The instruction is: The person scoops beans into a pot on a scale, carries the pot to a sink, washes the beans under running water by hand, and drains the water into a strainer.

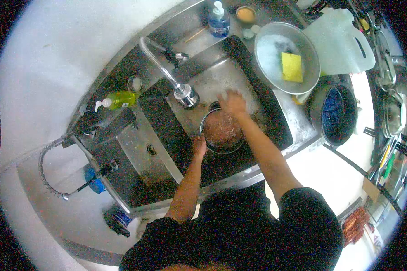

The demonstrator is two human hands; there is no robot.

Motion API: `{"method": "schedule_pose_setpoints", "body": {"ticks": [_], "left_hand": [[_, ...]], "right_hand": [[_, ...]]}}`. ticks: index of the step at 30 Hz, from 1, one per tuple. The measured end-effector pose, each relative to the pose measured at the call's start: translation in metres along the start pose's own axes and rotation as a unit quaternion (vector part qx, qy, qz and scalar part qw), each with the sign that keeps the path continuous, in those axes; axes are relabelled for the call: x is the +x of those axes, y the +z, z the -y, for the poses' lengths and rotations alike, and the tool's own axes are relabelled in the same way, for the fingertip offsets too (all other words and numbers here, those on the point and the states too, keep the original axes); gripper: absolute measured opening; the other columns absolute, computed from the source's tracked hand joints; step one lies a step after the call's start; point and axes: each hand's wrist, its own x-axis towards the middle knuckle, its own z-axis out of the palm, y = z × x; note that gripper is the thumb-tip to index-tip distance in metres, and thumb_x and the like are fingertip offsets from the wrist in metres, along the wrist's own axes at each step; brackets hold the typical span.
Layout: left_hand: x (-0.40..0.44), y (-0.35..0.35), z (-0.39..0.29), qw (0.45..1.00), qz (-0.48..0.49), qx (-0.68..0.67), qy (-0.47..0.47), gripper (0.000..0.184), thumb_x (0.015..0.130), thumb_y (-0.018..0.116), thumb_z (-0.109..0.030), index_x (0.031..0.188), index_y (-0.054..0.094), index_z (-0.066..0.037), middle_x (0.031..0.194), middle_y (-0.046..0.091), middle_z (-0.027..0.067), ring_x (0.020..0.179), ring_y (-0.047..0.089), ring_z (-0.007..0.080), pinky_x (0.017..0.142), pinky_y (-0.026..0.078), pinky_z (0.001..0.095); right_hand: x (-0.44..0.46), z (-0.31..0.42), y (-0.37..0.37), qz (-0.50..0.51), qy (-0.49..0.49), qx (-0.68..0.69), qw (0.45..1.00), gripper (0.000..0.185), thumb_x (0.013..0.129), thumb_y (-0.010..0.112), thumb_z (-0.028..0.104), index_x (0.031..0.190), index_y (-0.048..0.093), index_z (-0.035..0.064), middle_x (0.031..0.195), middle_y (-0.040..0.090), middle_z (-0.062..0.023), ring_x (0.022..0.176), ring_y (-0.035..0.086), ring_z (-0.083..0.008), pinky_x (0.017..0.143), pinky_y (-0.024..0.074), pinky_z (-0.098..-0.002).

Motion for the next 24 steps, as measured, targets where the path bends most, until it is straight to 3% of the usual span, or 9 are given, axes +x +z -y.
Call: {"method": "schedule_pose_setpoints", "body": {"ticks": [1,3,5,8,14,18,23,24], "left_hand": [[-0.012,-0.006,-0.022,0.999,-0.046,0.0,0.019,0.055,0.105,0.046,-0.047,0.111,0.066,0.004,0.111,0.068,0.0298,0.105,0.064,0.0501,0.092,0.049,0.0575],[-0.01,0.006,-0.012,0.989,-0.118,0.015,0.09,0.054,0.107,0.045,-0.046,0.112,0.065,0.004,0.11,0.068,0.0299,0.104,0.063,0.0509,0.091,0.048,0.058],[0.006,0.032,0.016,0.964,-0.171,0.039,0.198,0.054,0.108,0.043,-0.046,0.113,0.066,0.003,0.109,0.068,0.0297,0.103,0.063,0.0512,0.09,0.048,0.058],[-0.003,0.016,-0.022,0.983,-0.124,-0.11,0.078,0.053,0.109,0.041,-0.045,0.115,0.066,0.001,0.107,0.068,0.0284,0.102,0.063,0.0508,0.089,0.048,0.0572],[-0.004,-0.019,-0.049,0.983,-0.124,-0.026,0.137,0.052,0.109,0.042,-0.048,0.115,0.067,-0.004,0.106,0.069,0.0263,0.102,0.062,0.0497,0.088,0.048,0.0548],[-0.006,-0.037,-0.07,0.988,-0.102,-0.023,0.116,0.053,0.109,0.04,-0.049,0.114,0.066,-0.003,0.106,0.068,0.0267,0.103,0.062,0.05,0.09,0.048,0.054],[-0.019,-0.067,-0.097,0.998,-0.015,0.003,0.066,0.055,0.109,0.04,-0.05,0.118,0.064,-0.002,0.11,0.067,0.0277,0.107,0.061,0.0498,0.094,0.047,0.0537],[-0.018,-0.067,-0.097,0.995,-0.025,0.0,0.098,0.055,0.109,0.04,-0.051,0.119,0.064,-0.003,0.111,0.067,0.0278,0.108,0.061,0.0499,0.094,0.047,0.0538]], "right_hand": [[-0.016,-0.031,0.025,0.128,0.06,-0.061,0.988,0.062,0.101,0.05,0.054,0.138,0.053,0.0046,0.124,0.063,-0.0274,0.114,0.064,-0.0481,0.095,0.0512,-0.0585],[-0.053,-0.052,0.028,0.175,0.037,-0.024,0.984,0.047,0.106,0.045,0.045,0.128,0.054,0.0043,0.117,0.066,-0.0276,0.108,0.066,-0.0471,0.092,0.0518,-0.0594],[-0.064,-0.07,0.047,0.142,0.019,0.0,0.99,0.037,0.107,0.043,0.038,0.119,0.055,0.0049,0.106,0.068,-0.0272,0.097,0.069,-0.0473,0.084,0.054,-0.0592],[-0.062,-0.086,0.069,0.077,-0.027,-0.018,0.997,0.026,0.107,0.043,0.029,0.111,0.055,0.0062,0.091,0.07,-0.0262,0.083,0.07,-0.0485,0.073,0.0556,-0.0591],[-0.058,-0.09,0.061,0.093,-0.018,0.02,0.995,0.021,0.105,0.046,0.022,0.109,0.06,0.0072,0.084,0.07,-0.028,0.078,0.069,-0.0506,0.067,0.0553,-0.0608],[-0.06,-0.09,0.046,0.141,0.002,-0.02,0.99,0.03,0.107,0.042,0.027,0.124,0.059,0.0101,0.088,0.072,-0.0256,0.078,0.072,-0.0461,0.068,0.059,-0.0593],[-0.061,-0.084,0.023,0.119,-0.023,0.017,0.992,0.028,0.103,0.045,0.021,0.122,0.06,0.0064,0.089,0.071,-0.0266,0.08,0.072,-0.0464,0.069,0.0596,-0.0569],[-0.06,-0.081,0.016,0.12,-0.025,0.02,0.992,0.027,0.102,0.046,0.018,0.121,0.06,0.0055,0.089,0.071,-0.0267,0.08,0.072,-0.046,0.07,0.0597,-0.0565]]}}
